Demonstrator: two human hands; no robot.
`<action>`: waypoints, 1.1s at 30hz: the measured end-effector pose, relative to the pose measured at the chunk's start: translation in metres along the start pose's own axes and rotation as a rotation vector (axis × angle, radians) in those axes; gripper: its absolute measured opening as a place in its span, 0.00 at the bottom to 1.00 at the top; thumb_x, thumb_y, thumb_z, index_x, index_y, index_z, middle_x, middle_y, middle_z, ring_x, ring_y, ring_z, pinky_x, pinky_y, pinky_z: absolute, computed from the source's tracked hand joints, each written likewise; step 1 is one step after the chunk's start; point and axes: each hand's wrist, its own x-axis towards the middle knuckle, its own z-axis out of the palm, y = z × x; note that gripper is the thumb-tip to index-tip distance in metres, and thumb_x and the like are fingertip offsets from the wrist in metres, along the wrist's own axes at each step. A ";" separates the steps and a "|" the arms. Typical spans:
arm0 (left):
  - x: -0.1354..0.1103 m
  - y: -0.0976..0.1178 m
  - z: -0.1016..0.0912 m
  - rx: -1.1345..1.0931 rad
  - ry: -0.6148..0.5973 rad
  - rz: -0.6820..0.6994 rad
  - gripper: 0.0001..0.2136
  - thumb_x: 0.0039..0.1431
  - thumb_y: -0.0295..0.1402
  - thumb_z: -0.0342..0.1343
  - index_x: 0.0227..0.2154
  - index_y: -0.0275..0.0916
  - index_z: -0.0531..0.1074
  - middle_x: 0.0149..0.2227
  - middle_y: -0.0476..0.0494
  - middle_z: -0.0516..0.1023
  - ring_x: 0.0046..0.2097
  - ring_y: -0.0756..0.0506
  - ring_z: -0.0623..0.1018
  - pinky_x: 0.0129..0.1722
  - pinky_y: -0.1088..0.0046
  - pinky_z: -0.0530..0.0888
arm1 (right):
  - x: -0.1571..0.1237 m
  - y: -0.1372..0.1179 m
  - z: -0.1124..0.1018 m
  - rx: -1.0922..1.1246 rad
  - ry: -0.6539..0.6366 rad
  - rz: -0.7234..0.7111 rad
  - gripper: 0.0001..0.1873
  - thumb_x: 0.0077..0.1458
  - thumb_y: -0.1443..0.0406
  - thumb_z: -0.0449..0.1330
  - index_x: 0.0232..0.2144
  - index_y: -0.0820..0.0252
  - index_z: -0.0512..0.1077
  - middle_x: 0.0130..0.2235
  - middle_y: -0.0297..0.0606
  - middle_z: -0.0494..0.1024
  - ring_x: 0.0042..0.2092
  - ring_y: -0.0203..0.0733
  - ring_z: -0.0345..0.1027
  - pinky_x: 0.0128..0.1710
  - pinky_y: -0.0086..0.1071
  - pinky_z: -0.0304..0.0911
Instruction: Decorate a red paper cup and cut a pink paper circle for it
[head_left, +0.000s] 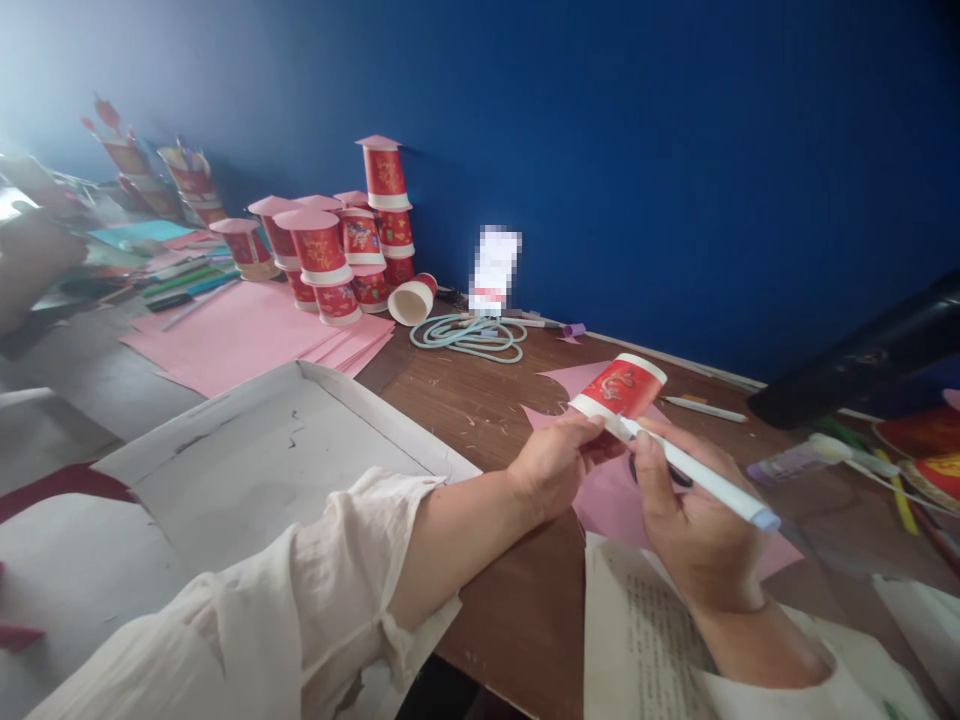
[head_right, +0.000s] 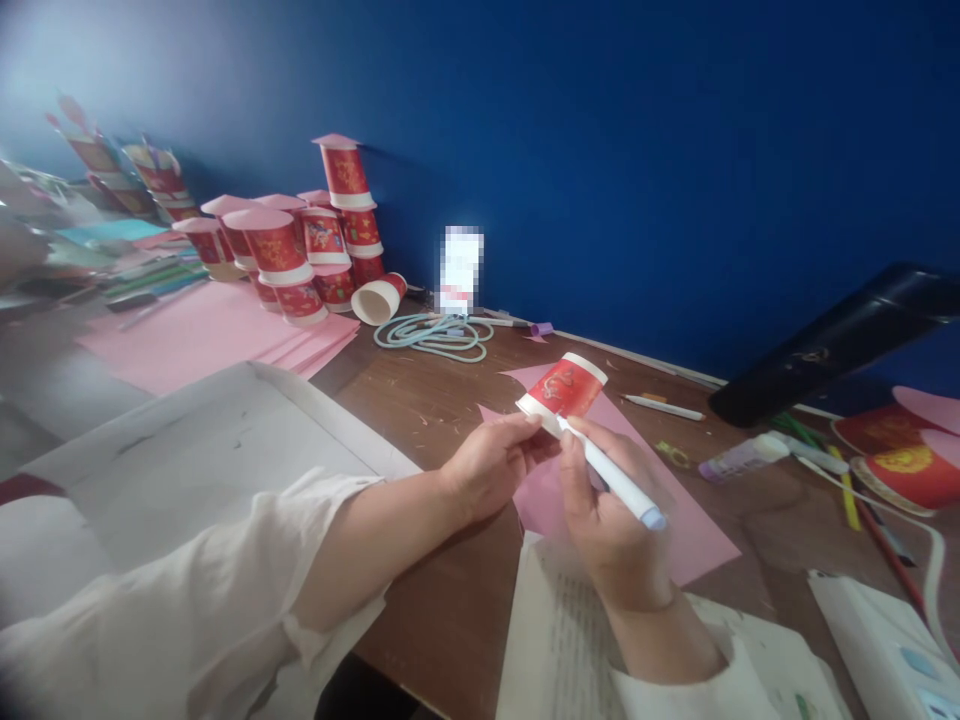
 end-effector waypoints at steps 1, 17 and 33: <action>0.000 0.000 0.000 -0.004 0.001 0.001 0.06 0.58 0.25 0.55 0.33 0.31 0.78 0.37 0.37 0.79 0.40 0.45 0.77 0.55 0.64 0.69 | 0.000 -0.001 0.000 0.003 0.001 -0.003 0.09 0.61 0.66 0.61 0.41 0.64 0.77 0.37 0.45 0.83 0.37 0.44 0.78 0.37 0.33 0.73; 0.001 -0.001 -0.001 -0.014 0.002 0.009 0.05 0.57 0.25 0.56 0.30 0.31 0.76 0.32 0.40 0.77 0.35 0.48 0.75 0.50 0.67 0.70 | -0.001 -0.004 0.001 0.027 -0.032 0.007 0.10 0.61 0.65 0.60 0.41 0.64 0.78 0.37 0.44 0.83 0.37 0.43 0.79 0.38 0.33 0.73; 0.001 0.002 0.000 -0.093 0.118 -0.089 0.08 0.60 0.23 0.52 0.30 0.32 0.76 0.32 0.40 0.76 0.34 0.48 0.75 0.47 0.69 0.72 | -0.004 -0.006 -0.001 0.084 -0.048 0.037 0.10 0.61 0.65 0.60 0.42 0.63 0.78 0.37 0.44 0.83 0.38 0.44 0.79 0.39 0.36 0.74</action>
